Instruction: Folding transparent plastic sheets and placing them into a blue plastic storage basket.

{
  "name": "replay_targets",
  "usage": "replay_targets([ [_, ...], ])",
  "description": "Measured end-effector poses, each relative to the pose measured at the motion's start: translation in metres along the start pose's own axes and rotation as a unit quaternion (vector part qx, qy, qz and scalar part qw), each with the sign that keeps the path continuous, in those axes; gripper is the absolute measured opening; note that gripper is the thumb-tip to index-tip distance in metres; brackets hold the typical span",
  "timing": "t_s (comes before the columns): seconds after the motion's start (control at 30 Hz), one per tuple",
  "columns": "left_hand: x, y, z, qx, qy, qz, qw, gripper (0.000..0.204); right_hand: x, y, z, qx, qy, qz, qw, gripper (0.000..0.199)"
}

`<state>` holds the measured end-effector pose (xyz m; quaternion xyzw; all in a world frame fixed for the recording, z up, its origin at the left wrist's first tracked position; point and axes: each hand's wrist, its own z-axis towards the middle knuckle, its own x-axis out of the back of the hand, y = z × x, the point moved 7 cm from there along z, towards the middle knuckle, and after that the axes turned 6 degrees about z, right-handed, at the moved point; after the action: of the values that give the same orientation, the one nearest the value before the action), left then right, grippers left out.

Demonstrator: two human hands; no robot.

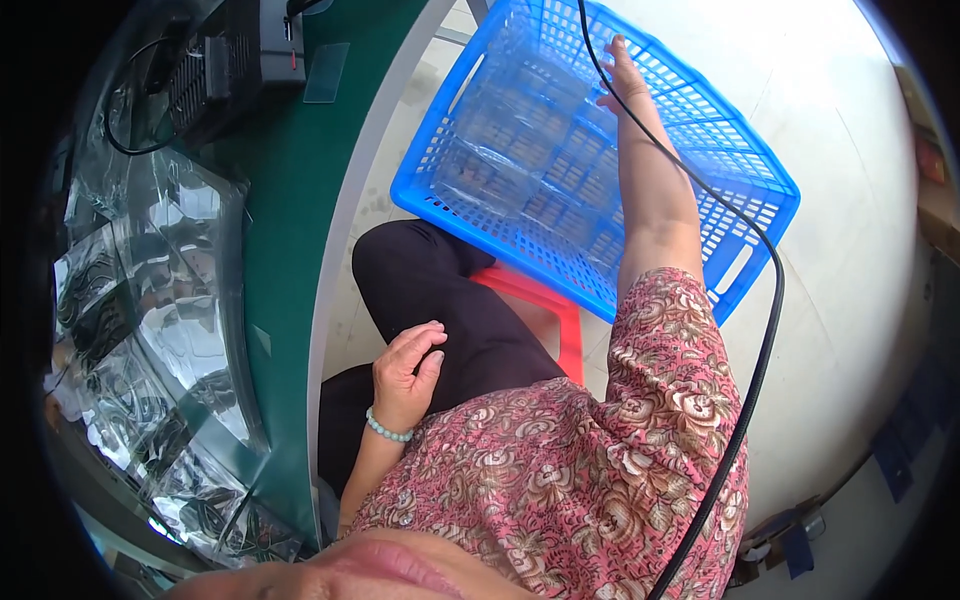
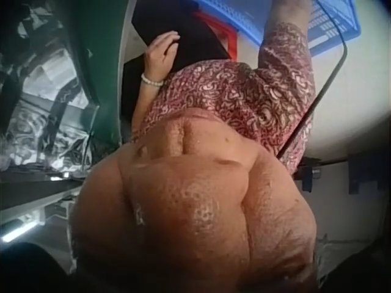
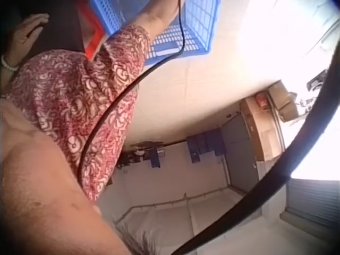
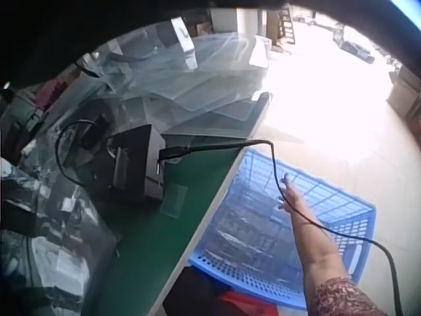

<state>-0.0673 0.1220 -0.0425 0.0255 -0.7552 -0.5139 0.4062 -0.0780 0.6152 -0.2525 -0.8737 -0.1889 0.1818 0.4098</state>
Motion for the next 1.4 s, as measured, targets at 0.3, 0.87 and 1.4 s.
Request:
replay_targets([
  [0.3,0.003,0.008,0.005,-0.013,-0.004,0.017,1.000,0.023,-0.022,0.003,0.029,0.000,0.035,-0.012,0.999,0.108],
  [0.87,0.258,-0.017,-0.049,-0.030,0.376,-0.223,0.899,0.027,0.020,0.127,-0.110,0.266,0.117,-0.134,0.947,0.030],
  [1.4,0.331,-0.193,0.004,0.260,0.319,0.069,0.909,0.026,-0.093,0.087,-0.291,0.461,-0.162,-0.263,0.832,0.015],
])
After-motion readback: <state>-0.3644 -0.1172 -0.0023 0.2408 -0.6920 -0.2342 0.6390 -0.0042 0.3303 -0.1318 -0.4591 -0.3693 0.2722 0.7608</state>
